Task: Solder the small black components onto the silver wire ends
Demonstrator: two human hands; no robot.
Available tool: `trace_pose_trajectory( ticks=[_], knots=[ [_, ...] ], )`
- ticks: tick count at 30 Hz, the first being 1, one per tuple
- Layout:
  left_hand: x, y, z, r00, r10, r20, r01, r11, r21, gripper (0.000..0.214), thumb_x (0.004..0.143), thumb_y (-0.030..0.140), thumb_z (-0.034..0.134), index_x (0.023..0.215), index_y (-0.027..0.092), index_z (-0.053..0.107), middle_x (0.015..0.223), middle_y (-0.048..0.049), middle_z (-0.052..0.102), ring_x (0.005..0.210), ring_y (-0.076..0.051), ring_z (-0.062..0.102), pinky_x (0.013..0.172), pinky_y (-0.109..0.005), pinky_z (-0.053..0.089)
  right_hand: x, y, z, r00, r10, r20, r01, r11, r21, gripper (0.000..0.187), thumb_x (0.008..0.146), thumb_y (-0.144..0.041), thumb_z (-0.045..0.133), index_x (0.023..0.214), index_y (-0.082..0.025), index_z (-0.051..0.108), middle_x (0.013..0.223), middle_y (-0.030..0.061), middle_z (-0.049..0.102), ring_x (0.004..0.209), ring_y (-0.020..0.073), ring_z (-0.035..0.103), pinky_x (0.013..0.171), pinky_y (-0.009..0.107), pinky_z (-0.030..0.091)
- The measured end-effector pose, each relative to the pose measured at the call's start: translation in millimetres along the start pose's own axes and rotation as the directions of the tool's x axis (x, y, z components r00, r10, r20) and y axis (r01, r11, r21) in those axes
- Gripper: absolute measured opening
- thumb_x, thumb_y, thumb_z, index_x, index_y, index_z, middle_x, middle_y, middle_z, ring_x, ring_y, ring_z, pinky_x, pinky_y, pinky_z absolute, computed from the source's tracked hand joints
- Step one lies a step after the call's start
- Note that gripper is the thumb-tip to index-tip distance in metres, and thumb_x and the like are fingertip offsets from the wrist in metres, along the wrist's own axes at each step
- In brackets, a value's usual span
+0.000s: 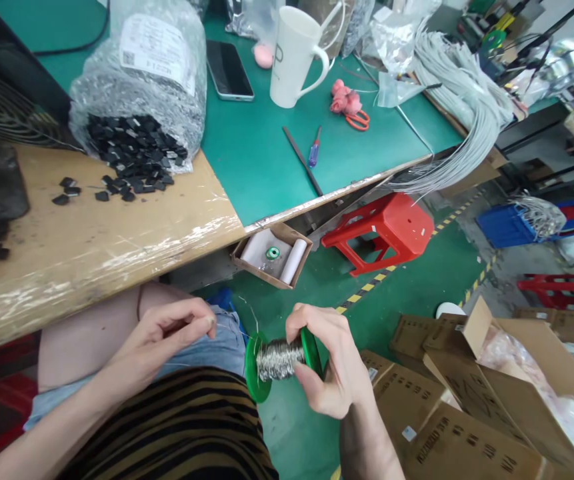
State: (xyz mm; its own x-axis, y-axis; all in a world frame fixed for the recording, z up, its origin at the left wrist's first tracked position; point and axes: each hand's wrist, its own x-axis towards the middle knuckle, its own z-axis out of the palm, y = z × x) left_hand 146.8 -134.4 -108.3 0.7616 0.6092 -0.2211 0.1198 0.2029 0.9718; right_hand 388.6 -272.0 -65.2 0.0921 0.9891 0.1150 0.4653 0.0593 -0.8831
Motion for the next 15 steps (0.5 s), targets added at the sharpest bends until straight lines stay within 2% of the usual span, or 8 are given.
trace_pose_trajectory(
  ticks=[3, 7, 11, 15],
  knots=[
    [-0.2, -4.2, -3.2, 0.999, 0.006, -0.033, -0.007, 1.0, -0.029, 0.036, 0.1, 0.048, 0.063, 0.078, 0.021, 0.071, 0.072, -0.0009, 0.062, 0.069, -0.017, 0.051, 0.063, -0.028, 0.04, -4.9, -5.5, 4.1, 1.0, 0.029, 0.007, -0.029, 1.0, 0.009, 0.015, 0.081, -0.034, 0.062, 0.089, -0.025, 0.054, 0.074, 0.0008, 0.051, 0.066, 0.0216, 0.048, 0.067, 0.038, 0.041],
    [-3.6, -0.5, -8.3, 0.999, 0.016, -0.05, -0.017, 0.999, -0.039, 0.032, 0.101, 0.043, 0.064, 0.078, 0.021, 0.073, 0.072, -0.0006, 0.063, 0.069, -0.017, 0.052, 0.064, -0.027, 0.041, -10.0, -11.4, 7.7, 0.999, 0.038, 0.03, -0.037, 0.998, -0.05, 0.023, 0.076, -0.036, 0.065, 0.094, -0.025, 0.056, 0.081, 0.0037, 0.059, 0.073, 0.0252, 0.057, 0.078, 0.044, 0.05],
    [-5.4, 10.5, -15.1, 0.999, 0.03, -0.037, -0.031, 0.999, -0.029, 0.029, 0.101, 0.036, 0.064, 0.079, 0.021, 0.074, 0.073, -0.0006, 0.066, 0.072, -0.017, 0.056, 0.067, -0.026, 0.043, -8.9, -20.9, 11.3, 0.993, 0.031, 0.111, -0.024, 0.998, -0.064, 0.035, 0.065, -0.029, 0.067, 0.099, -0.025, 0.057, 0.086, 0.0036, 0.061, 0.082, 0.0261, 0.062, 0.082, 0.042, 0.052],
    [-0.9, 17.1, -16.2, 0.999, 0.04, 0.008, -0.04, 0.999, 0.023, 0.028, 0.1, 0.035, 0.064, 0.077, 0.021, 0.073, 0.073, 0.0002, 0.066, 0.072, -0.016, 0.057, 0.067, -0.026, 0.043, -8.7, -39.2, 17.2, 0.972, 0.094, 0.214, -0.072, 0.991, -0.11, 0.034, 0.065, -0.022, 0.067, 0.096, -0.026, 0.057, 0.092, 0.004, 0.066, 0.088, 0.0263, 0.066, 0.079, 0.038, 0.053]
  ],
)
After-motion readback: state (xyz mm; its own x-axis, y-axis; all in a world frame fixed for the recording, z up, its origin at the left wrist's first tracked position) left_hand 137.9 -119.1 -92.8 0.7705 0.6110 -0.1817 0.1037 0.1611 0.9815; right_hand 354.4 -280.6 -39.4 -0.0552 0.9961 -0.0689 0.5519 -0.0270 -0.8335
